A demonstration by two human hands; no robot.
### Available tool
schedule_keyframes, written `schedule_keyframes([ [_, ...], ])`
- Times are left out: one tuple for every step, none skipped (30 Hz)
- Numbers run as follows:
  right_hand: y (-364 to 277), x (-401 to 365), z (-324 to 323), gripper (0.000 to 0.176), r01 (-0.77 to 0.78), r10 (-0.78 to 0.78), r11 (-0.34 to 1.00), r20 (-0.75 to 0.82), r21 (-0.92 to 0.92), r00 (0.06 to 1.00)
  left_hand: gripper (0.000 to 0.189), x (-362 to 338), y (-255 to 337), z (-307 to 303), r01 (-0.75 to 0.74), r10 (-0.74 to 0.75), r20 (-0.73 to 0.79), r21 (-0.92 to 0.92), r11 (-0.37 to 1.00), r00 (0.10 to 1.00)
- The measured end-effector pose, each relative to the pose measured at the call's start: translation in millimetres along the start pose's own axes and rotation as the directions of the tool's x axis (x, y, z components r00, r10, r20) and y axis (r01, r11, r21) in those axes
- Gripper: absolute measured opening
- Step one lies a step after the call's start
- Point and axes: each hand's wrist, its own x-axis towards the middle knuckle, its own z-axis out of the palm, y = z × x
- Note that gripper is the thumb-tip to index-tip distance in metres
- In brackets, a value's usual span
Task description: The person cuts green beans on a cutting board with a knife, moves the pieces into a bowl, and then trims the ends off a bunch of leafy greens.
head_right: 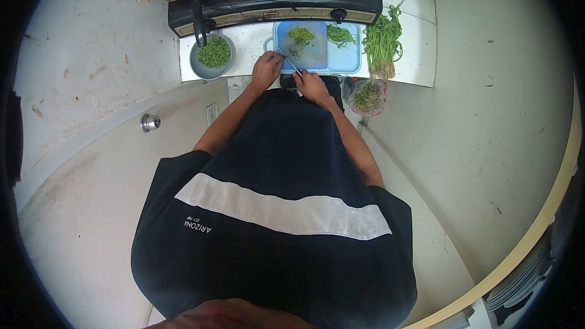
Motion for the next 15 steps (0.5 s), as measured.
schedule_keyframes([
  [1,3,3,0.046,-0.004,0.004,1.0,-0.011,0.001,1.0,0.015,0,1,0,0.007,-0.007,0.0,-0.005,1.0,1.0],
  [2,4,5,0.046,-0.008,0.008,1.0,-0.022,0.002,1.0,0.013,0,1,-1,0.015,-0.015,-0.001,-0.01,1.0,1.0],
  [-1,1,2,0.046,-0.008,0.009,1.0,-0.023,0.004,1.0,0.013,-1,1,-1,0.014,-0.014,0.001,-0.01,1.0,1.0],
  [-5,-2,-4,0.046,-0.019,0.019,1.0,-0.015,0.001,1.0,0.013,0,1,0,0.017,-0.017,-0.004,0.003,1.0,1.0],
  [-10,-5,-9,0.047,-0.029,0.028,1.0,-0.006,-0.003,1.0,0.013,0,2,1,0.022,-0.022,-0.009,0.016,1.0,1.0],
  [-7,-7,-9,0.047,-0.028,0.028,1.0,-0.007,-0.003,1.0,0.013,0,3,0,0.022,-0.021,-0.01,0.016,1.0,1.0],
  [-3,-9,-10,0.047,-0.042,0.042,0.999,0.007,0.006,0.999,0.014,1,4,-2,0.042,-0.041,-0.009,0.013,0.999,0.999],
  [0,-10,-11,0.047,-0.057,0.057,0.998,0.021,0.015,0.998,0.015,1,6,-3,0.061,-0.061,-0.007,0.009,0.998,0.998],
  [1,-10,-11,0.047,-0.059,0.058,0.998,0.021,0.014,0.998,0.015,1,5,-1,0.061,-0.061,-0.006,0.008,0.998,0.998],
  [1,-10,-10,0.047,-0.05,0.05,0.999,-0.002,0.013,0.999,0.015,0,4,1,0.096,-0.096,0.0,-0.025,0.995,0.995],
  [1,-11,-9,0.046,-0.041,0.041,0.999,-0.025,0.013,0.999,0.015,-1,3,2,0.132,-0.131,0.007,-0.057,0.99,0.991],
  [2,-10,-8,0.046,-0.042,0.043,0.999,-0.025,0.014,0.999,0.015,-1,3,1,0.131,-0.131,0.009,-0.058,0.99,0.991],
  [2,-9,-7,0.046,-0.034,0.035,0.999,-0.029,0.008,0.999,0.017,0,4,0,0.11,-0.11,0.007,-0.032,0.993,0.994],
  [2,-9,-7,0.046,-0.027,0.027,1.0,-0.032,0.001,0.999,0.02,0,5,-1,0.088,-0.088,0.005,-0.007,0.996,0.996],
  [1,-10,-8,0.046,-0.029,0.029,1.0,-0.033,0.002,0.999,0.02,0,6,-1,0.088,-0.088,0.007,-0.008,0.996,0.996],
])
